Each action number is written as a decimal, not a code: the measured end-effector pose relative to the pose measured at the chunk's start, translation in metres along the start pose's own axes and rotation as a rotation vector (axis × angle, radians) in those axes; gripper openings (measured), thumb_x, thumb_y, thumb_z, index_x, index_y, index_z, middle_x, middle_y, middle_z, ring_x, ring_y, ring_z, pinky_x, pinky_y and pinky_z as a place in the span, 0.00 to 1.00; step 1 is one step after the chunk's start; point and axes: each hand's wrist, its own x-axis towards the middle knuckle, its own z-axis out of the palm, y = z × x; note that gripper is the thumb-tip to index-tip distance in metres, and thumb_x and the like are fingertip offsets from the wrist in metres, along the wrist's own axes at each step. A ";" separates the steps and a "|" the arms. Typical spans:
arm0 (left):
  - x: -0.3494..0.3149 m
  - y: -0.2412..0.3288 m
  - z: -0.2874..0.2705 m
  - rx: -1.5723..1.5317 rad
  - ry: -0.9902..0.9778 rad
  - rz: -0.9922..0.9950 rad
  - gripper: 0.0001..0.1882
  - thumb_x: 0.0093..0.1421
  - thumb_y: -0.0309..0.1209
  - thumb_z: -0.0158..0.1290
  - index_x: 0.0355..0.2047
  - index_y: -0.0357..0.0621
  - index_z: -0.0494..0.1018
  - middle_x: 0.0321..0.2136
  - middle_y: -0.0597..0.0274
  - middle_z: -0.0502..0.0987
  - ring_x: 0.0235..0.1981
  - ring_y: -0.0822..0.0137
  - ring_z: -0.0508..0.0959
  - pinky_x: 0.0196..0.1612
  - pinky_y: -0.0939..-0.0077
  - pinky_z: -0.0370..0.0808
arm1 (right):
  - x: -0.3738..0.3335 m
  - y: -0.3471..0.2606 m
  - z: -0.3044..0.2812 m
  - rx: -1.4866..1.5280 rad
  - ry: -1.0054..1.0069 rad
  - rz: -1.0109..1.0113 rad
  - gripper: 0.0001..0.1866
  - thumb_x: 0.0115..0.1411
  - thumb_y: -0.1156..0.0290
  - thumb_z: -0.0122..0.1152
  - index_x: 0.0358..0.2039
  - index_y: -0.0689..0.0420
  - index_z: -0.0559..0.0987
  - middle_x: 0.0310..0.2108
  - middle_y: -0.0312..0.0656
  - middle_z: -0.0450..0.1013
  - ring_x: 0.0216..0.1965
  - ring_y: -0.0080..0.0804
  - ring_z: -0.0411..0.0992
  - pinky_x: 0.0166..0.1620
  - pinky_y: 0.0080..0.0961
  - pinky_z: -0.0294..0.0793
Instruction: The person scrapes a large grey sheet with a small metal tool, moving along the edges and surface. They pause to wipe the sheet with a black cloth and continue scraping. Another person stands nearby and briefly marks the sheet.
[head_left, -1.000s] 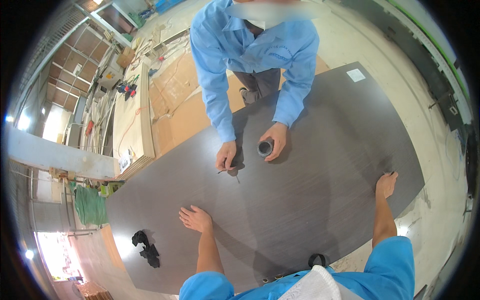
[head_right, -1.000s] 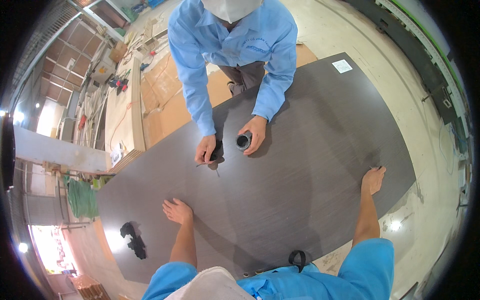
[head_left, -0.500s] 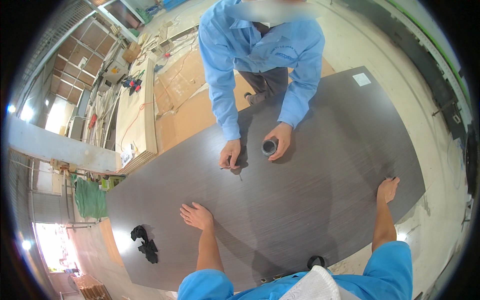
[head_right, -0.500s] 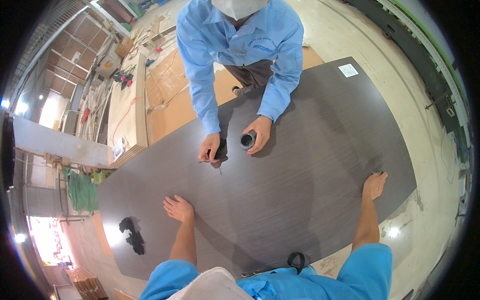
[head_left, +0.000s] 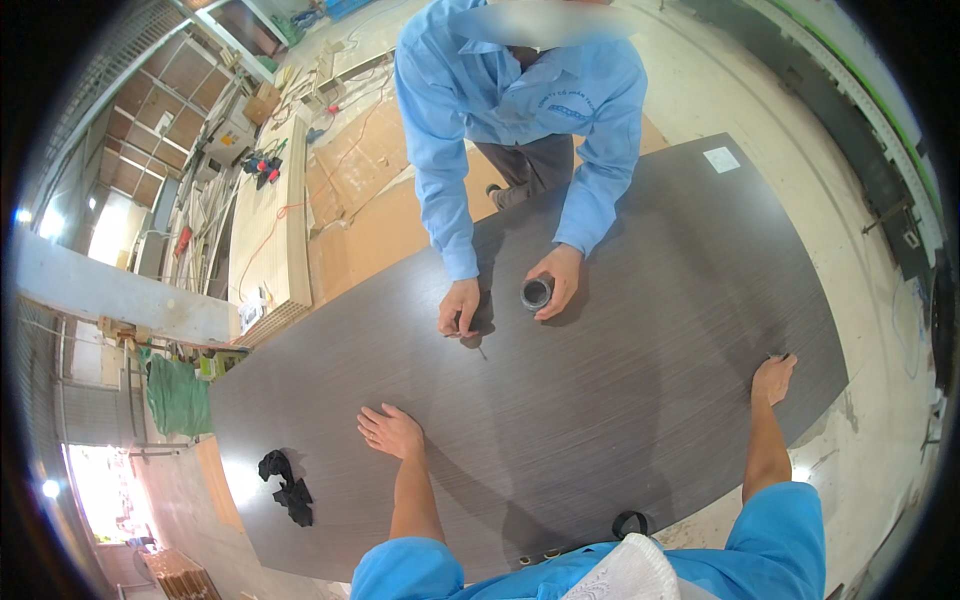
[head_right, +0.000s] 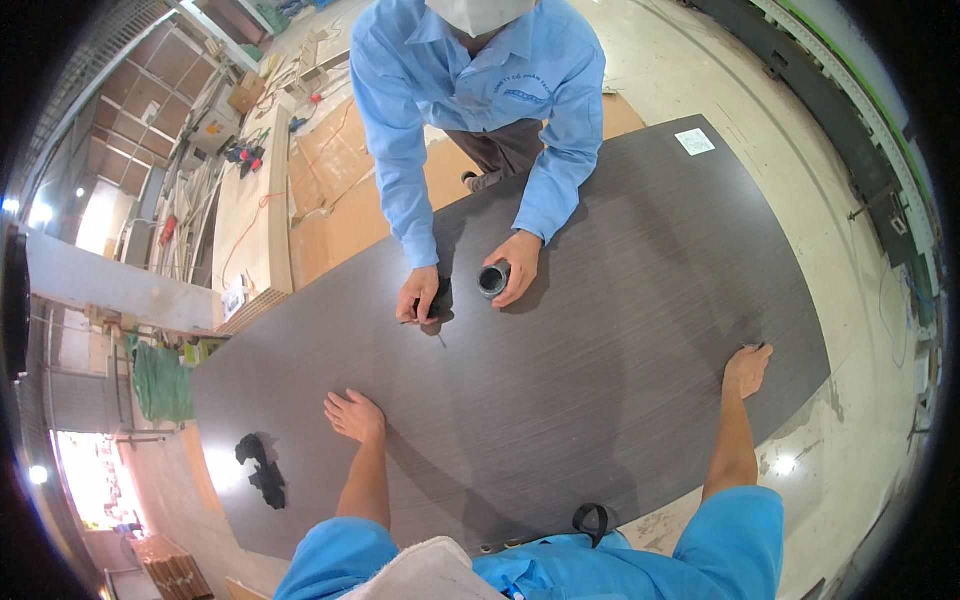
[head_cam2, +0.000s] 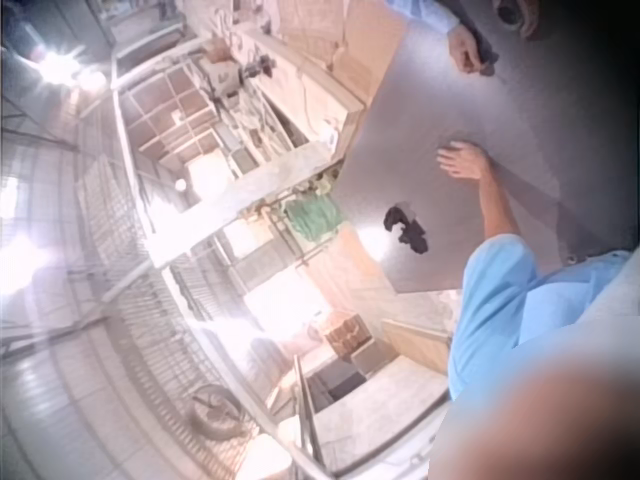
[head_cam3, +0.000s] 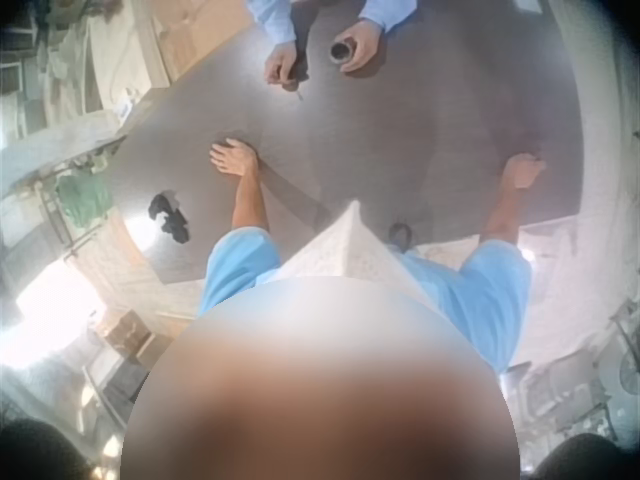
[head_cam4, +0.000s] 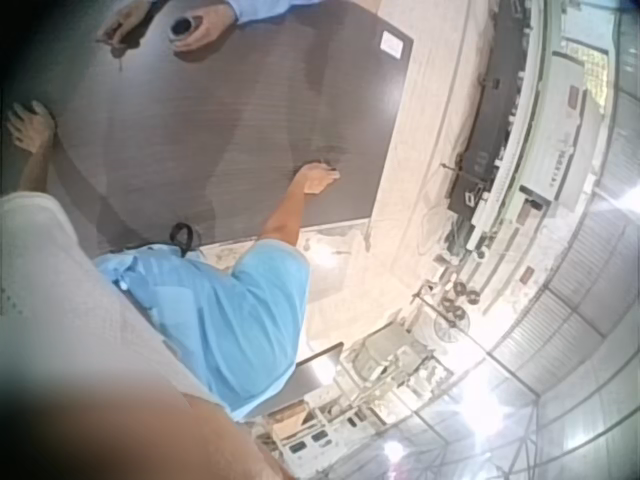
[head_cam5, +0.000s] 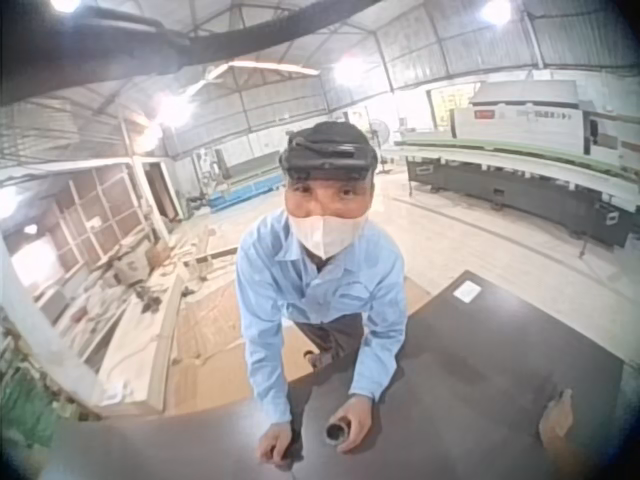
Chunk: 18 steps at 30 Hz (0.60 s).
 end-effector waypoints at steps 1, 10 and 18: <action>0.000 -0.001 0.000 -0.003 -0.018 -0.006 0.34 0.81 0.50 0.37 0.78 0.43 0.57 0.79 0.49 0.57 0.81 0.49 0.54 0.80 0.49 0.53 | -0.001 0.000 0.000 0.011 -0.002 -0.013 0.24 0.79 0.60 0.46 0.69 0.58 0.68 0.62 0.54 0.77 0.60 0.55 0.78 0.60 0.49 0.78; -0.002 0.001 0.001 0.021 0.046 0.017 0.33 0.81 0.48 0.38 0.76 0.39 0.61 0.77 0.48 0.60 0.79 0.46 0.58 0.79 0.47 0.55 | 0.007 0.007 0.006 -0.013 0.057 -0.045 0.19 0.78 0.60 0.47 0.62 0.56 0.71 0.57 0.56 0.79 0.56 0.60 0.80 0.58 0.53 0.78; 0.002 -0.003 -0.003 0.003 0.051 0.005 0.33 0.80 0.48 0.41 0.77 0.41 0.60 0.78 0.49 0.60 0.79 0.47 0.57 0.78 0.47 0.55 | 0.009 0.017 0.014 0.013 0.078 -0.112 0.19 0.78 0.61 0.48 0.64 0.56 0.69 0.58 0.55 0.79 0.58 0.59 0.79 0.59 0.54 0.78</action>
